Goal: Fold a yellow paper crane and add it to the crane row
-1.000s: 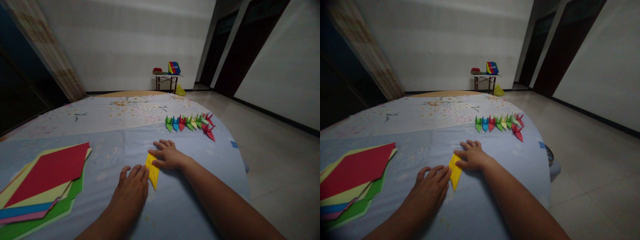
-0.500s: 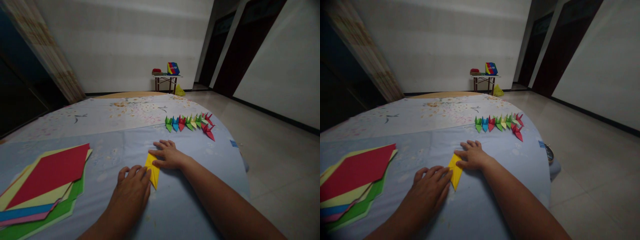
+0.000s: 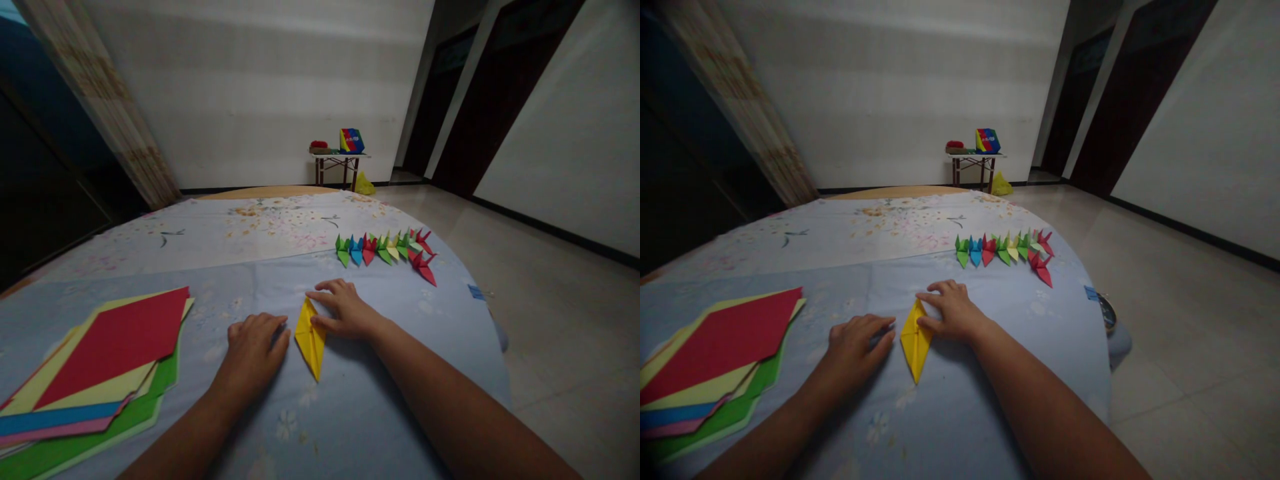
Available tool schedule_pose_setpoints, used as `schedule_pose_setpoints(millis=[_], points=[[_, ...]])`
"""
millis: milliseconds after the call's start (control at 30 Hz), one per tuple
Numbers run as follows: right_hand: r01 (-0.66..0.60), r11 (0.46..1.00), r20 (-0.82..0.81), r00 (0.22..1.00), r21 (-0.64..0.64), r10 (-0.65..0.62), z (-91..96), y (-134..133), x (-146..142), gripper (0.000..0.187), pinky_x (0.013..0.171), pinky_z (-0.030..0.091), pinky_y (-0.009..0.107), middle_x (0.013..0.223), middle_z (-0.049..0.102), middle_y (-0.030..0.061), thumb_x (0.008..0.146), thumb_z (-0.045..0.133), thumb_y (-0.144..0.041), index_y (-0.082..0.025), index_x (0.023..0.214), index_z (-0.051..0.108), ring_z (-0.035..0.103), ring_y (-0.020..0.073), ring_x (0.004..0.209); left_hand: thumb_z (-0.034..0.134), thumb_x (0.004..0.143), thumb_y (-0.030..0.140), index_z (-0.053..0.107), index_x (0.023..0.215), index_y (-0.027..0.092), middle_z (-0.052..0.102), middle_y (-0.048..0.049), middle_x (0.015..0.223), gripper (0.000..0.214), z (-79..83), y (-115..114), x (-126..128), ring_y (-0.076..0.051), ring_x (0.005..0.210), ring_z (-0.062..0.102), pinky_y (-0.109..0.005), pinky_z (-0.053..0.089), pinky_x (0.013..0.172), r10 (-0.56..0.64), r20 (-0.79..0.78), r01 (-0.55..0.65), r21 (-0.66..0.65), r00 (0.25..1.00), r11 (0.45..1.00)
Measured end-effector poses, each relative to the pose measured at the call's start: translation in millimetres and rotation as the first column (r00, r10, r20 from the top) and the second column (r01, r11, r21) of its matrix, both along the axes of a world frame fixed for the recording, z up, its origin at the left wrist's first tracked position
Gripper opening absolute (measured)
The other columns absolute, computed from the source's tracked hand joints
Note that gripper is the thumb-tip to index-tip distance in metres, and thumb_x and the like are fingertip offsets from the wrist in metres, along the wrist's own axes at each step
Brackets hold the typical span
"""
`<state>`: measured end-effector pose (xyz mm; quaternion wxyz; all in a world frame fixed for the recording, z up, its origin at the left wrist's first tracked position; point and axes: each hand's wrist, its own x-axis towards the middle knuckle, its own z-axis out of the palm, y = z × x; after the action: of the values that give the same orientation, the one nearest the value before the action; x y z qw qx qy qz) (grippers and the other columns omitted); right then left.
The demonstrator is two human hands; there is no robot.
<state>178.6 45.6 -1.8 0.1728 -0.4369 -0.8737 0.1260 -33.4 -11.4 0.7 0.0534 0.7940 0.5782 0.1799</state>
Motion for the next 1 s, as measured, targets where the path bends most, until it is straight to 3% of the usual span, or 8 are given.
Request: schedule_pose_setpoints(millis=[133,267,433,567,667,800,933,1000], points=[[0.13,0.991,-0.024,0.991,-0.029,-0.131,3.2,-3.7,-4.3,0.041,0.087,0.032,0.038,0.102,0.055,0.0099,0.082,0.05,-0.048,-0.021,0.111,0.06,0.044,0.0224,0.099,0.044,0.084,0.036,0.066,0.086,0.023,0.064,-0.0041,0.086,0.026,4.5,-1.0,7.0,-0.024,0.09,0.055,-0.044,0.032,0.082,-0.017,0.002,0.017,-0.046,1.0,0.999],[0.121,0.983,-0.048,0.99,-0.141,-0.129,-0.8,-4.8,-11.5,0.026,0.084,0.033,0.036,0.094,0.056,0.0064,0.076,0.059,-0.043,-0.021,0.09,0.065,0.045,0.0214,0.095,0.047,0.083,0.035,0.064,0.087,0.024,0.063,-0.0036,0.09,0.021,3.6,-4.8,15.3,-0.025,0.093,0.054,-0.045,0.033,0.083,-0.026,0.065,0.031,-0.069,0.998,0.997],[-0.01,0.914,-0.445,0.875,-0.406,-0.188,-11.2,2.5,-18.7,0.017,0.067,0.038,0.027,0.072,0.054,-0.0005,0.071,0.063,-0.032,-0.017,0.075,0.055,0.049,0.0133,0.07,0.051,0.078,0.029,0.059,0.088,0.022,0.063,-0.0038,0.094,0.014,-0.2,-2.5,19.3,-0.024,0.096,0.055,-0.046,0.036,0.086,0.017,0.254,0.001,-0.073,0.967,0.997],[-0.294,0.78,-0.755,0.574,-0.552,-0.317,-12.8,6.6,-20.0,0.033,0.057,0.038,0.024,0.066,0.053,-0.0035,0.067,0.066,-0.044,-0.018,0.073,0.047,0.048,0.0096,0.058,0.051,0.079,0.034,0.056,0.096,0.02,0.062,-0.0069,0.102,0.023,1.0,1.2,20.2,-0.023,0.099,0.057,-0.041,0.043,0.086,0.074,0.608,0.004,-0.125,0.791,0.992],[-0.384,0.74,-0.803,0.482,-0.552,-0.349,-11.2,5.8,-20.3,0.039,0.055,0.038,0.022,0.065,0.054,-0.0036,0.062,0.071,-0.046,-0.017,0.072,0.047,0.048,0.0084,0.056,0.054,0.078,0.04,0.051,0.103,0.018,0.065,-0.0073,0.094,0.033,0.2,2.8,20.0,-0.022,0.09,0.063,-0.036,0.05,0.076,0.183,0.79,0.054,-0.263,0.585,0.963],[-0.422,0.742,-0.829,0.457,-0.522,-0.323,-10.4,5.8,-19.4,0.038,0.054,0.037,0.021,0.067,0.055,-0.0033,0.061,0.072,-0.045,-0.018,0.072,0.048,0.047,0.0078,0.055,0.06,0.074,0.041,0.053,0.095,0.017,0.062,-0.0092,0.106,0.032,-3.1,5.5,17.5,-0.021,0.09,0.063,-0.035,0.051,0.076,0.249,0.825,-0.014,-0.281,0.508,0.96],[-0.458,0.737,-0.821,0.524,-0.498,-0.229,-5.9,8.7,-9.2,0.033,0.067,0.042,0.026,0.077,0.059,-0.0007,0.064,0.07,-0.041,-0.018,0.08,0.052,0.055,0.0115,0.069,0.059,0.075,0.037,0.057,0.08,0.017,0.056,-0.0087,0.111,0.021,-4.3,7.6,13.9,-0.02,0.094,0.061,-0.035,0.052,0.078,0.183,0.828,-0.005,-0.212,0.531,0.977],[-0.424,0.782,-0.799,0.581,-0.457,-0.152,0.5,8.6,-1.6,0.034,0.079,0.042,0.031,0.095,0.061,0.0032,0.069,0.066,-0.039,-0.019,0.095,0.056,0.056,0.016,0.087,0.056,0.077,0.036,0.058,0.079,0.017,0.055,-0.008,0.11,0.019,-2.7,6.7,13.2,-0.02,0.094,0.06,-0.035,0.053,0.076,0.134,0.811,-0.011,-0.155,0.57,0.988]])
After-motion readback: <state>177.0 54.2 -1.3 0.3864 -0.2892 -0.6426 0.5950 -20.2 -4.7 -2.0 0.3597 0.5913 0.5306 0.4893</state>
